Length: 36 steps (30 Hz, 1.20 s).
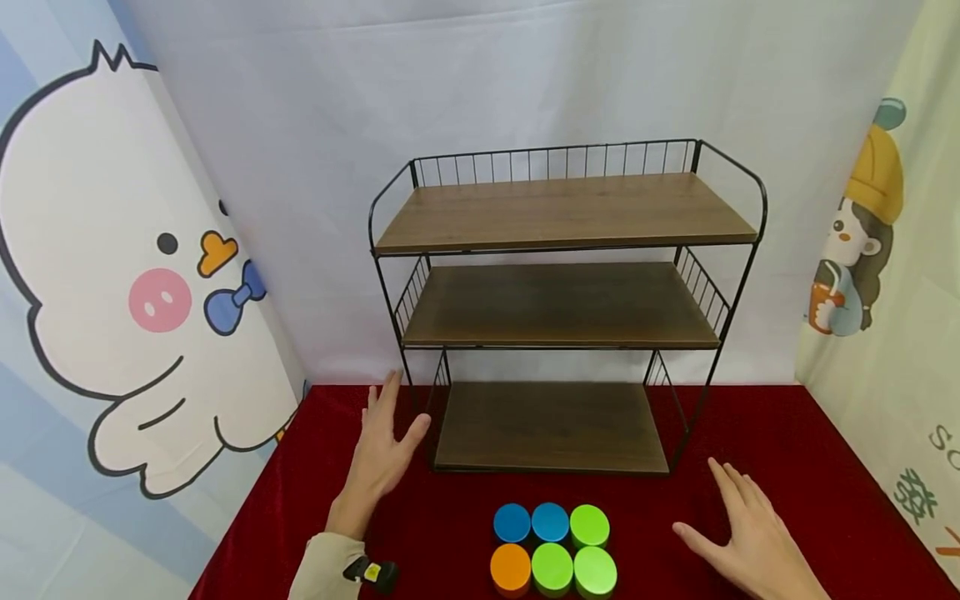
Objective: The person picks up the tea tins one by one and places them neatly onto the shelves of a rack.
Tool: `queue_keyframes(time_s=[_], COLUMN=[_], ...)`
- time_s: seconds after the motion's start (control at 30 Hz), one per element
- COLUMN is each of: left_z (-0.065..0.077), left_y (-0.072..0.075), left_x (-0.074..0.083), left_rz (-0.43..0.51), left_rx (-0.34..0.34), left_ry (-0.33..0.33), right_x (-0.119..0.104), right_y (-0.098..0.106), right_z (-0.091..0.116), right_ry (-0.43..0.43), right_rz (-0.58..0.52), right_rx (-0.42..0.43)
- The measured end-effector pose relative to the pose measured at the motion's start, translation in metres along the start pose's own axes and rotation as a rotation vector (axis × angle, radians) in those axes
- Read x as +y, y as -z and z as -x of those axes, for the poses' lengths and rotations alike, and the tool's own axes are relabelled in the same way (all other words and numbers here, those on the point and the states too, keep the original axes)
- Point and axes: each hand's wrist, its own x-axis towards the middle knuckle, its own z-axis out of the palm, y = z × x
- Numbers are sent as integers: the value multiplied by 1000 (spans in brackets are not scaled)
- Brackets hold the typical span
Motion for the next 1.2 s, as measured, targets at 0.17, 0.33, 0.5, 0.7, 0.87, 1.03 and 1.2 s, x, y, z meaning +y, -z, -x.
queue_keyframes(time_s=[0.17, 0.33, 0.5, 0.7, 0.87, 1.03, 1.2], left_z=[-4, -9, -14, -18, -21, -22, -23], left_y=[-6, -8, -9, -10, -12, -16, -19], left_x=[6, 11, 15, 18, 20, 21, 24], left_rz=[107, 211, 289, 342, 383, 402, 437], left_rx=[28, 121, 177, 183, 178, 193, 202], left_ry=[-21, -32, -10, 34, 52, 62, 96], right_x=[-12, -26, -34, -38, -41, -42, -46], right_y=[-11, -22, -28, -32, -32, -36, -40], right_z=[3, 4, 5, 4, 3, 2, 0], right_ry=[-8, 19, 54, 69, 77, 125, 193], right_rz=[-65, -150, -218, -258, -278, -278, -291], right_rx=[-36, -61, -76, -102, -129, -137, -167])
